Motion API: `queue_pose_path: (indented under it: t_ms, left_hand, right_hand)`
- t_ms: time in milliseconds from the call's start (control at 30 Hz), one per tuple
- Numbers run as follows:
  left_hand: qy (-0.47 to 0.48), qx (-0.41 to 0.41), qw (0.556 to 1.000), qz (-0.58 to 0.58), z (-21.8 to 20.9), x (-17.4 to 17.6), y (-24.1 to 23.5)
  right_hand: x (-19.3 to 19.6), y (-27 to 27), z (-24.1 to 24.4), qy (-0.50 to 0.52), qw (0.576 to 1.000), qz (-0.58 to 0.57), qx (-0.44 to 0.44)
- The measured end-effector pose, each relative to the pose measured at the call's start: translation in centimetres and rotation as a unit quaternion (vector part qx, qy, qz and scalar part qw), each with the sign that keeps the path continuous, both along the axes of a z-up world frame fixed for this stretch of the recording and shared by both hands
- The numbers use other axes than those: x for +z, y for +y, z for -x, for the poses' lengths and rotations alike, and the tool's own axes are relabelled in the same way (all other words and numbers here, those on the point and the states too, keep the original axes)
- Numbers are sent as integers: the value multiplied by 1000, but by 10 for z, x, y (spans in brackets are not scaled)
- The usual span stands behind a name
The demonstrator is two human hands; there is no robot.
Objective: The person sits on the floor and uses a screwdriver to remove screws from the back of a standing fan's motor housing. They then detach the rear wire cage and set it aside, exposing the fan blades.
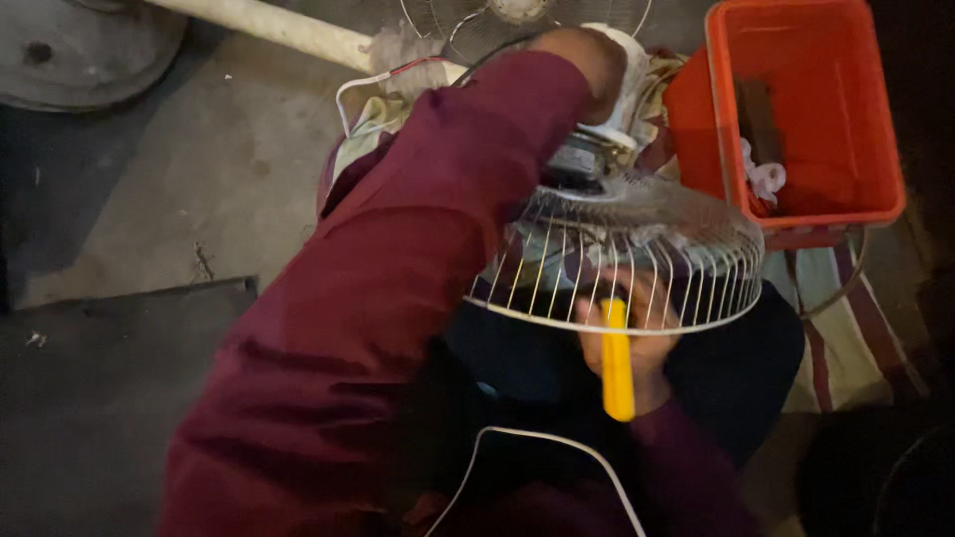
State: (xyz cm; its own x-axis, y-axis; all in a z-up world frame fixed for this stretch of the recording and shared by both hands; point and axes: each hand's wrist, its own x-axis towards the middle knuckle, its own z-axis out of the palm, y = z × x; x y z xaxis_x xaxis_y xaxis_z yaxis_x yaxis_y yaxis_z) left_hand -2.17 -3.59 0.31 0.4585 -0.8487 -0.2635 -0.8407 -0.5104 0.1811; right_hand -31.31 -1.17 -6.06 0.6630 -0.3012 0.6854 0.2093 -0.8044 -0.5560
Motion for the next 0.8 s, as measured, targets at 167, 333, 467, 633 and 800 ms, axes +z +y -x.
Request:
queue_pose_path:
  t_ms: [167, 333, 467, 633, 800]
  left_hand:
    - [11, -12, 1000, -5, 11, -2, 5]
    - [144, -7, 989, -18, 34, 39, 39]
    - [98, -226, 931, 269, 64, 74, 92]
    - [-33, -191, 863, 467, 64, 75, 114]
    - [-77, -181, 856, 478, 49, 78, 100]
  right_hand:
    - [-14, 9, -3, -96, 992, -20, -82]
    - [-11, 6, -29, -74, 986, 4, -149]
    - [3, -13, -47, -45, 988, 22, -144]
    - [26, -28, -60, -23, 993, 34, -107]
    - [45, -32, -85, -36, 977, 203, -58]
